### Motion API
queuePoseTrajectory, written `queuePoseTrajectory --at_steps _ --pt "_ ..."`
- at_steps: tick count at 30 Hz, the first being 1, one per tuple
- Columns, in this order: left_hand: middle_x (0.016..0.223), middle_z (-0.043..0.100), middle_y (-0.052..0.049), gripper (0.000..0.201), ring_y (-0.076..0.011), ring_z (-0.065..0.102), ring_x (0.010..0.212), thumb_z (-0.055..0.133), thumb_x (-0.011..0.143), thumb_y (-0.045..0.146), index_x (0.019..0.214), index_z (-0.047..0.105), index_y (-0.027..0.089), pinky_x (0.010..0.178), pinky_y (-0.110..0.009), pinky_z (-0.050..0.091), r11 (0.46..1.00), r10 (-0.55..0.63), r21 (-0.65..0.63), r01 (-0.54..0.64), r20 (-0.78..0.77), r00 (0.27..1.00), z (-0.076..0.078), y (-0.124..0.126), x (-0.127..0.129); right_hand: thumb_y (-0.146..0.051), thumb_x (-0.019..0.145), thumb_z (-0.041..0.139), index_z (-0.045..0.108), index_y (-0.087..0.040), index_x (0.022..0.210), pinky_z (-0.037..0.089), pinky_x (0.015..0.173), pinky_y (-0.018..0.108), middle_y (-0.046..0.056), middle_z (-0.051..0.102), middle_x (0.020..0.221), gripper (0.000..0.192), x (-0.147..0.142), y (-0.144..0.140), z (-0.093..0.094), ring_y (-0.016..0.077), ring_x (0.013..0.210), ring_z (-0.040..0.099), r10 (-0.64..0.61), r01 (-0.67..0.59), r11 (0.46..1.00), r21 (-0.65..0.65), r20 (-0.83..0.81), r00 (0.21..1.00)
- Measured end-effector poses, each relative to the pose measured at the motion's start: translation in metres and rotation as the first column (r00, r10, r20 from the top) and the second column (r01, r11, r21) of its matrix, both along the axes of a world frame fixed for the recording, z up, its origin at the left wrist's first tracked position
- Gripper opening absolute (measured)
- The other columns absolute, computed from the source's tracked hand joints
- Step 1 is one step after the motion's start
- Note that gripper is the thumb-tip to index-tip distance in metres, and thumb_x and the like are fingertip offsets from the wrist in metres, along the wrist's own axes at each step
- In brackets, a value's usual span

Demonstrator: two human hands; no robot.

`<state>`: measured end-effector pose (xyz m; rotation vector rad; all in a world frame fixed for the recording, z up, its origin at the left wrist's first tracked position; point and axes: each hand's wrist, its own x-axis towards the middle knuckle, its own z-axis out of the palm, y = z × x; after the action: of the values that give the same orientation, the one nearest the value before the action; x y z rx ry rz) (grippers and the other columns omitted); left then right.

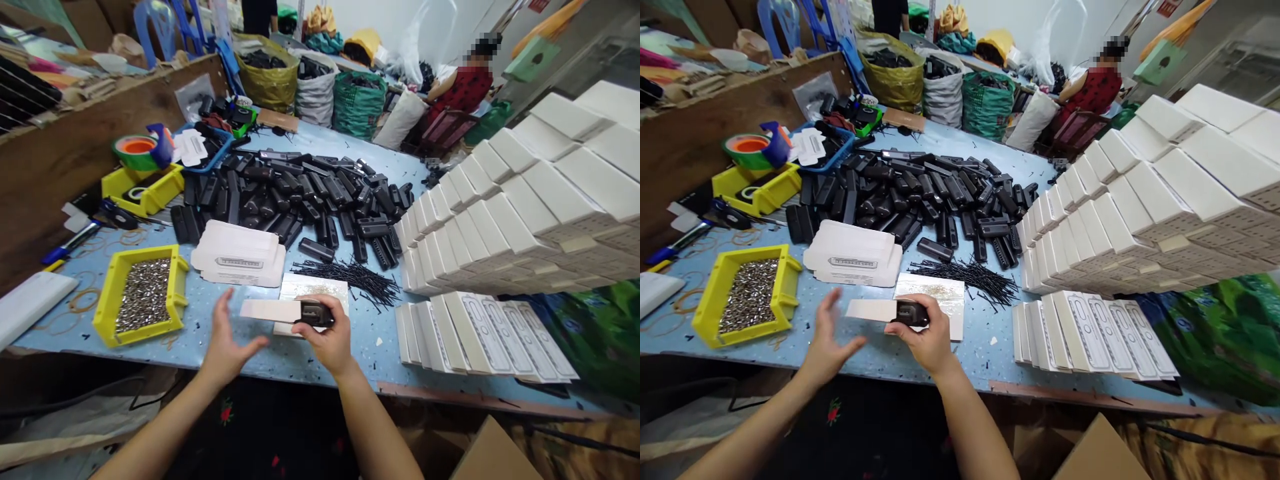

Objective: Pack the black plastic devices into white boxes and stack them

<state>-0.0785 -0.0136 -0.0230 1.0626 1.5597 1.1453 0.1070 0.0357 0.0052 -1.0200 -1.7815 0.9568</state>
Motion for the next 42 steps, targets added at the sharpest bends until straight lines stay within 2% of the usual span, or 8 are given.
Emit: queuePoseTrajectory --at_steps 3,7,12,21,25,30,35,42 --pt "0.120 0.060 -0.011 0.079 -0.0312 0.059 0.113 0.080 0.062 0.046 0.127 0.042 0.022 0.097 -0.045 0.048 0.986 -0.114 0.073 0.152 -0.375 0.920 -0.005 -0.002 -0.015 -0.053 0.090 0.046 0.060 -0.021 0.118 0.050 0.091 0.018 0.004 0.063 0.109 0.046 -0.004 0.041 -0.006 0.0081 0.102 0.061 0.277 -0.258 0.960 -0.105 0.242 0.930" --pt "0.103 0.064 -0.009 0.068 -0.0247 0.067 0.087 0.068 0.073 0.041 0.127 0.034 0.019 0.077 -0.036 0.054 0.983 -0.140 0.040 0.178 -0.457 0.879 -0.009 0.002 -0.014 -0.025 0.094 0.040 0.068 -0.012 0.102 0.044 0.099 0.021 0.010 0.062 0.109 0.032 -0.008 0.118 -0.029 0.0106 0.106 0.058 0.006 0.108 0.982 -0.152 0.605 0.796" --pt "0.107 0.064 -0.011 0.065 -0.0265 0.067 0.091 0.067 0.072 0.040 0.125 0.038 0.016 0.078 -0.037 0.054 0.964 -0.195 0.059 0.259 -0.505 0.841 -0.017 0.015 -0.007 -0.009 0.082 0.051 0.065 -0.005 0.081 0.041 0.101 0.026 0.015 0.061 0.103 0.015 0.006 0.159 -0.051 0.0139 0.103 0.055 -0.020 0.143 0.980 -0.140 0.644 0.765" --pt "0.143 0.049 -0.012 0.083 -0.0288 0.050 0.129 0.063 0.079 0.040 0.149 0.022 0.020 0.103 -0.037 0.043 0.931 -0.300 0.031 0.363 -0.502 0.811 -0.015 0.020 -0.002 -0.042 0.095 0.037 0.054 -0.011 0.111 0.051 0.076 0.021 0.008 0.061 0.100 0.039 0.010 0.060 -0.024 0.0069 0.085 0.060 -0.283 0.293 0.945 -0.146 0.081 0.956" --pt "0.136 0.054 -0.014 0.086 -0.0304 0.064 0.108 0.063 0.079 0.043 0.149 0.018 0.021 0.087 -0.039 0.052 0.942 -0.305 -0.034 0.333 -0.495 0.814 -0.020 0.016 0.002 -0.037 0.086 0.057 0.066 -0.014 0.085 0.049 0.082 0.022 0.005 0.062 0.084 0.025 -0.007 0.012 -0.017 0.0068 0.083 0.057 -0.111 0.116 0.990 -0.075 0.067 0.992" --pt "0.120 0.062 -0.008 0.047 -0.0248 0.064 0.105 0.061 0.079 0.040 0.121 0.048 0.024 0.087 -0.036 0.050 0.908 -0.324 0.080 0.411 -0.488 0.811 -0.029 0.021 0.001 -0.046 0.083 0.059 0.068 -0.016 0.103 0.050 0.083 0.021 0.007 0.061 0.103 0.037 -0.011 0.013 -0.030 0.0068 0.088 0.056 -0.127 0.132 0.980 -0.149 0.043 0.991" --pt "0.110 0.066 -0.012 0.098 -0.0274 0.069 0.087 0.068 0.071 0.036 0.148 0.009 0.018 0.076 -0.037 0.052 0.913 -0.401 -0.072 0.401 -0.338 0.851 -0.017 0.028 0.012 -0.062 0.084 0.050 0.065 -0.018 0.117 0.049 0.103 0.025 0.007 0.058 0.124 0.057 -0.022 0.012 -0.050 0.0115 0.116 0.057 0.169 -0.222 0.930 -0.294 -0.196 0.966" --pt "0.115 0.065 -0.016 0.099 -0.0345 0.068 0.095 0.066 0.072 0.034 0.151 0.008 0.018 0.080 -0.041 0.051 0.917 -0.399 -0.160 0.365 -0.366 0.841 -0.008 0.032 0.015 -0.054 0.092 0.038 0.065 -0.019 0.117 0.045 0.110 0.027 0.006 0.058 0.123 0.051 -0.021 0.014 -0.048 0.0102 0.119 0.056 0.144 -0.158 0.966 -0.203 -0.085 0.986"
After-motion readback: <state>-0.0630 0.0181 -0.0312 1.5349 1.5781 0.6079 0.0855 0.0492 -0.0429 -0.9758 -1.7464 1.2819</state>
